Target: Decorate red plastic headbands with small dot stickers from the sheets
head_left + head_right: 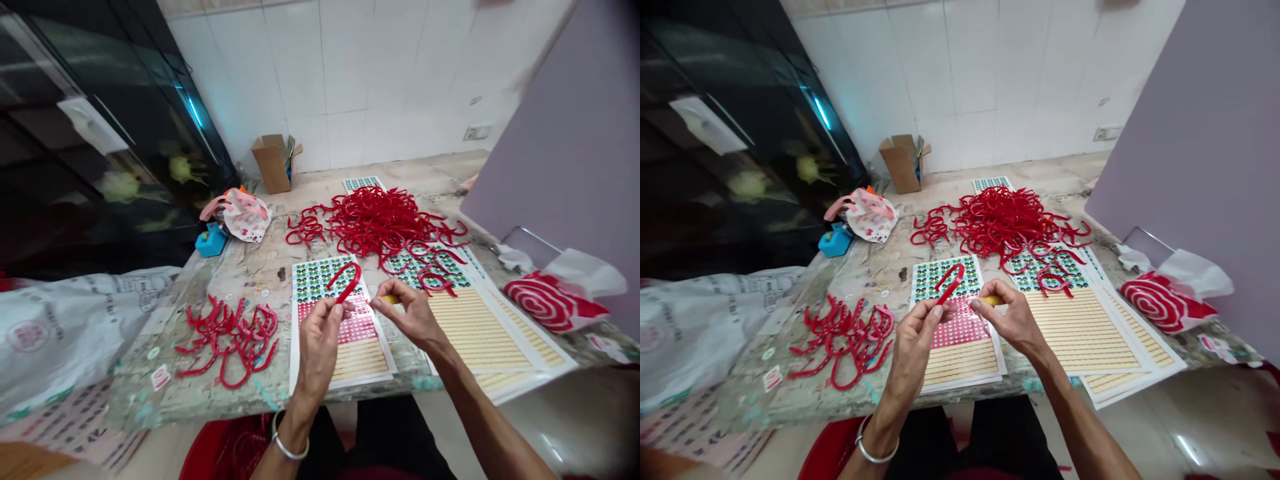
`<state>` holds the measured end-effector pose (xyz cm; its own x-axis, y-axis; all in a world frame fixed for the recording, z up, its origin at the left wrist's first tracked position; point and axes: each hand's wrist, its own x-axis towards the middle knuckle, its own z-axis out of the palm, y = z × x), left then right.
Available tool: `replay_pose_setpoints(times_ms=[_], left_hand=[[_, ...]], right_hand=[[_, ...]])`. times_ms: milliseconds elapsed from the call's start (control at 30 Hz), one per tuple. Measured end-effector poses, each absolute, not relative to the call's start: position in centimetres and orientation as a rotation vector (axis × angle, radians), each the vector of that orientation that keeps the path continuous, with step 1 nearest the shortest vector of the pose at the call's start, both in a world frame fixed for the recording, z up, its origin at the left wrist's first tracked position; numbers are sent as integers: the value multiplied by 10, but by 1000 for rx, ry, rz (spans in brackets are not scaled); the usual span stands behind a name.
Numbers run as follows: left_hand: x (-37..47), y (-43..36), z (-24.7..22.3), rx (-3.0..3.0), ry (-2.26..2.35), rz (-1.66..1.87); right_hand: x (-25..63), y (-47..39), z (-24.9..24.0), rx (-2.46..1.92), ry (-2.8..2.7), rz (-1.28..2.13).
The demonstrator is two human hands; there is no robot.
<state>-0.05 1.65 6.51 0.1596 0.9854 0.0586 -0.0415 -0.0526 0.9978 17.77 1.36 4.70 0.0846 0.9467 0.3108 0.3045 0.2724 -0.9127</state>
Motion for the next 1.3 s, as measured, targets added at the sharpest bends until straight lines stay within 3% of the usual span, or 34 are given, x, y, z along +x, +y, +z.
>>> replay_pose_setpoints(times_ms=[433,533,733,900,967,1100,1167,1300], left_hand=[[27,14,73,1231,972,1184],[31,17,77,1215,960,1206],[32,28,83,1049,837,1265],[31,29,78,892,777,1243],[33,28,74,821,748,1242],[39,24,67,704,721,1267],[40,20,66,693,727,1263],[34,14,62,722,748,1256]], right_hand=[[178,1,62,-1522,-1746,-84],[187,2,62,-1649,-1681,-142],[218,3,4,-1752,-1469,195],[214,-9,-41,-1739,-1300,202],[199,-17,-37,-1634,-1138,470],[158,-25,-8,-1163,-729,1356],[140,-20,7,-924,-556,1479],[122,-4,20,-722,-355,1413]])
